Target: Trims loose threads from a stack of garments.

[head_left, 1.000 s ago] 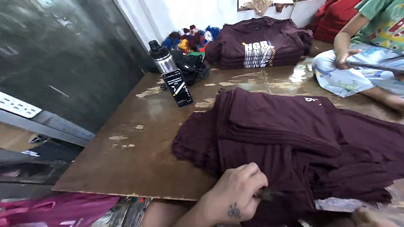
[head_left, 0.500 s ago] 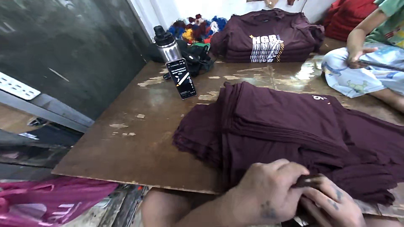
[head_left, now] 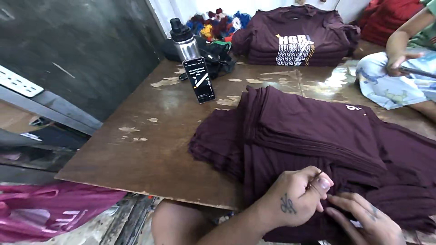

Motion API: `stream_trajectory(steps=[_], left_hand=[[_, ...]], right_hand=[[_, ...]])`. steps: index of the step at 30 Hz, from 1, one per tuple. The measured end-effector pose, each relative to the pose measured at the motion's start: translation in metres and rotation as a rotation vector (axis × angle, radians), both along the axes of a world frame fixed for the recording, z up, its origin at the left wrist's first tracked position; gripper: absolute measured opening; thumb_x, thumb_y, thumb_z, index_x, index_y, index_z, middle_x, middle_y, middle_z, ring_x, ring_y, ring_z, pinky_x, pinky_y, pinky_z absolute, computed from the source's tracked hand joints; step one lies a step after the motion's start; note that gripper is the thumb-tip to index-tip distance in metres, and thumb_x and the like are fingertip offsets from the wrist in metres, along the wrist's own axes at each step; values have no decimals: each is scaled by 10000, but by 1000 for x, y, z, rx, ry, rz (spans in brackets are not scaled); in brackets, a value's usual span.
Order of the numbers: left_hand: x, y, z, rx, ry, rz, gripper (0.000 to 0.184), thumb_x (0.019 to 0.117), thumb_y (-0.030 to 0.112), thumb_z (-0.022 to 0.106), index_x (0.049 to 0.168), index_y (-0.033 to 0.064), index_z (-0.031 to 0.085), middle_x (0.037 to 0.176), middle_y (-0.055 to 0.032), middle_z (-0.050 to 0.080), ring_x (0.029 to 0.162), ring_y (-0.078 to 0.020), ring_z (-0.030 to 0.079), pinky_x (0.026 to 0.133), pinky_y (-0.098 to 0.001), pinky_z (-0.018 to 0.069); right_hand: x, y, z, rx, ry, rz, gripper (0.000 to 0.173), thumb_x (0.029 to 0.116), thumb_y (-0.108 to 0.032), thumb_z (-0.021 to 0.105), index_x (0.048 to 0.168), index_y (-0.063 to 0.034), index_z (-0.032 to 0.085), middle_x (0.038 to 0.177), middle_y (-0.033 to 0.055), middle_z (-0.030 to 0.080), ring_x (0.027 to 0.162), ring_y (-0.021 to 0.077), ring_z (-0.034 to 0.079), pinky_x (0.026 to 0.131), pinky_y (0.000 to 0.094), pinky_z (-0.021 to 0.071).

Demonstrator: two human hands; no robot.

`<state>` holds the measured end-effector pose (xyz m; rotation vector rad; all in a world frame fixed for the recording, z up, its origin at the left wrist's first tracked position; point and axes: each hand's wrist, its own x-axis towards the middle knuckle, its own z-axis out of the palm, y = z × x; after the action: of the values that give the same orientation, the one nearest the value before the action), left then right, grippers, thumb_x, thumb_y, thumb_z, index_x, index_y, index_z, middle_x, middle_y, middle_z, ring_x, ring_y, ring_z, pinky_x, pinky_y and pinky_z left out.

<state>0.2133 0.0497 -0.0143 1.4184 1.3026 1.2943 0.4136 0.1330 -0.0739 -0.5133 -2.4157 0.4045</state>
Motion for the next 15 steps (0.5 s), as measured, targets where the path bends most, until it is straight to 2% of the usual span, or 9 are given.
stream_trajectory(steps=[2,6,9,11,12,13,14,15], left_hand=[[0,0,-2,19,11,2,333,1087,147,393,1132,-83,631,805,-91,667,594,-79,608,530,-222,505],[0,1,-2,48,33,1,320,1081,134,407,1114,-83,639,798,-90,668,599,-76,608,539,-215,504],[-1,1,-5,54,6,-12,316,1082,133,406,1117,-82,635,803,-91,666,602,-73,610,540,-214,510],[-1,1,-6,63,0,-13,311,1083,132,411,1103,-83,636,802,-94,665,603,-73,613,541,-213,513],[-1,1,-5,67,3,-10,312,1083,132,411,1100,-83,637,803,-94,665,607,-74,616,545,-213,516],[-1,1,-5,70,6,-6,314,1083,131,410,1102,-83,639,802,-93,667,609,-75,617,548,-214,517],[-1,1,-4,70,11,-4,313,1081,130,411,1104,-83,639,797,-92,667,608,-77,615,548,-216,514],[0,0,-5,70,15,-5,310,1079,128,410,1104,-83,636,791,-90,665,603,-77,612,546,-217,512]], right_hand=[[3,-1,1,38,-3,18,156,921,-91,642,855,15,735,776,177,709,765,197,702,772,215,545],[13,-1,18,52,-18,-2,213,973,-92,581,829,30,678,755,188,688,766,190,687,775,202,529],[14,4,26,11,13,37,317,1048,-182,498,844,35,604,747,191,642,777,156,639,768,173,497],[14,5,25,-45,39,81,421,1094,-347,453,926,25,558,812,189,612,836,128,627,799,161,494],[13,4,22,-62,32,79,455,1078,-423,468,986,13,563,866,190,614,868,127,629,815,164,500],[11,3,16,-65,22,64,456,1055,-441,517,1024,7,591,899,194,627,882,141,632,821,176,508],[8,2,8,-50,22,43,401,1024,-388,597,1007,11,643,897,205,652,881,172,649,819,201,519],[5,2,0,-15,29,25,301,971,-291,658,935,6,690,859,200,677,852,188,674,803,214,531]])
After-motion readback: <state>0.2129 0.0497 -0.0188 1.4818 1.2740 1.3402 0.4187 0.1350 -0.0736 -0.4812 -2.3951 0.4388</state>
